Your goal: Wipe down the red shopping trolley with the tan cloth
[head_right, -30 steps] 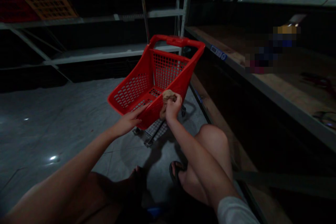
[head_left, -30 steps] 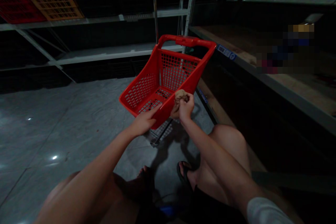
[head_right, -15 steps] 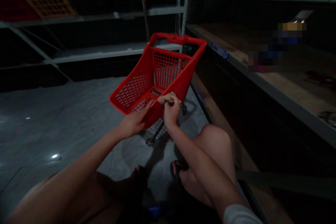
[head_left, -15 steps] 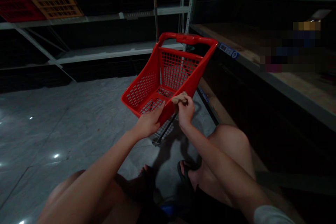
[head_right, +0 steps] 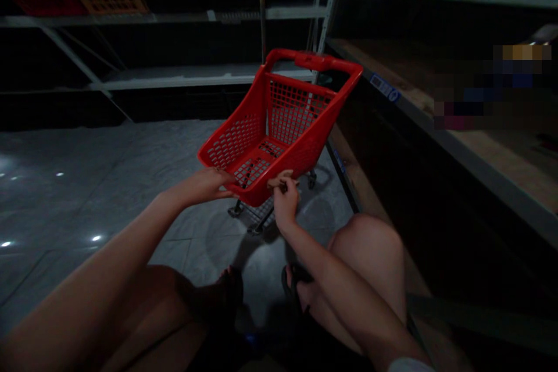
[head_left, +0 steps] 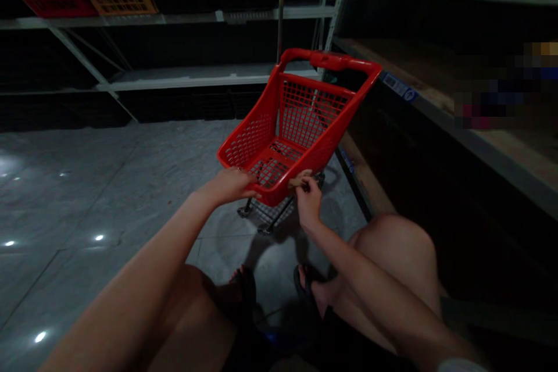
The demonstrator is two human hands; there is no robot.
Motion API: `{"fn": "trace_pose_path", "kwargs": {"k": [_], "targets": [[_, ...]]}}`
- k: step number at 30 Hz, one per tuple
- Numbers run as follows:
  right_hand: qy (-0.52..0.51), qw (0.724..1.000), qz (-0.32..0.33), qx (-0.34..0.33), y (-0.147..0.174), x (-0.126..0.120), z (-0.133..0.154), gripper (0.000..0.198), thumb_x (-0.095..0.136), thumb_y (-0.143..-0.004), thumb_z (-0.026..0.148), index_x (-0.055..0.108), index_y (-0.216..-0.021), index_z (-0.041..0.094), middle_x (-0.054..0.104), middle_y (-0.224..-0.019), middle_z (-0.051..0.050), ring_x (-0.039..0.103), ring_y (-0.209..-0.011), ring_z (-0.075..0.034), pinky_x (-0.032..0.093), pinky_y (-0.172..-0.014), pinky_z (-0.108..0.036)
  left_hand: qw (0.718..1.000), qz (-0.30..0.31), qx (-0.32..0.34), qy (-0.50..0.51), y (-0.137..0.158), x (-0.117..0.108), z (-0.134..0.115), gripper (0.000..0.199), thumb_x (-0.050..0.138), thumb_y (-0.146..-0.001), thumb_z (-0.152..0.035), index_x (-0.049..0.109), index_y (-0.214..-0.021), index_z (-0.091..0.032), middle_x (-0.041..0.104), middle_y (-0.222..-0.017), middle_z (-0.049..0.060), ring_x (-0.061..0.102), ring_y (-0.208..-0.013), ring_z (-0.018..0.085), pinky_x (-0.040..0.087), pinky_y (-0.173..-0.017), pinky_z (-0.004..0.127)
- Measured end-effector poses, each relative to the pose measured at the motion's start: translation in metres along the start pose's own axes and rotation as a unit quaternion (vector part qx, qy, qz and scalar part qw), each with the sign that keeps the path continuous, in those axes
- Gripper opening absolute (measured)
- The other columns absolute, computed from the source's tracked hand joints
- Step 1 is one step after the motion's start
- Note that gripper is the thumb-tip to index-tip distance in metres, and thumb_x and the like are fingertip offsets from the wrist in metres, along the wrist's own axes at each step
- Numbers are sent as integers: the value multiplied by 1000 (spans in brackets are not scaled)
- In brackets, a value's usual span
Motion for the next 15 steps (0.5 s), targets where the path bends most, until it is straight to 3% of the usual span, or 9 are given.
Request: {"fn": "trace_pose_path", "kwargs": {"k": [3, 7, 9, 13, 15], "targets": [[-34, 999, 19, -9, -8, 6, 10, 19, 60, -71, 35, 63, -85, 23, 66, -86, 1, 59, -84, -17, 49, -80, -29, 999, 7, 22, -45, -4, 8, 1, 27, 56, -97, -41, 72, -91, -20, 76, -99, 11, 71, -97, 24, 48, -88, 32], [-132, 982, 2, 137, 7, 18, -20, 29, 63, -71, 47, 53, -86, 25, 56, -68, 8, 51, -59, -12, 42, -55, -22, 997, -32, 23, -62, -10, 13, -11, 29, 54, -99, -42, 71, -93, -19, 75, -99, 12, 71, -98, 25, 48, -90, 33], [-154, 975, -4, 159, 12, 20, -27, 28, 63, -69, 45, 48, -81, 26, 50, -61, 10, 46, -52, -11, 39, -50, -21, 997, -44, 15, -53, -11, 15, -14, 25, 57, -98, -39, 71, -95, -19, 75, -99, 12, 70, -99, 25, 48, -91, 34], [-169, 976, -7, 135, 4, 12, -1, 24, 65, -67, 39, 50, -77, 24, 55, -68, 7, 54, -60, -11, 46, -59, -23, 997, -49, 15, -64, -13, 16, -18, 24, 56, -98, -38, 70, -98, -18, 75, -102, 13, 71, -100, 26, 48, -90, 35], [-161, 985, -5, 70, -7, 5, 28, 24, 69, -68, 36, 58, -84, 23, 62, -81, 5, 59, -74, -11, 49, -71, -23, 996, -48, 16, -73, -15, 16, -22, 28, 54, -100, -40, 69, -99, -17, 75, -102, 14, 71, -99, 26, 49, -89, 35]]}}
Point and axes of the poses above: each hand's wrist, its own y-axis away from the middle knuckle, its own x-axis out of the palm, z = x × y, the point moved 5 cm from there along -y, towards the middle knuckle
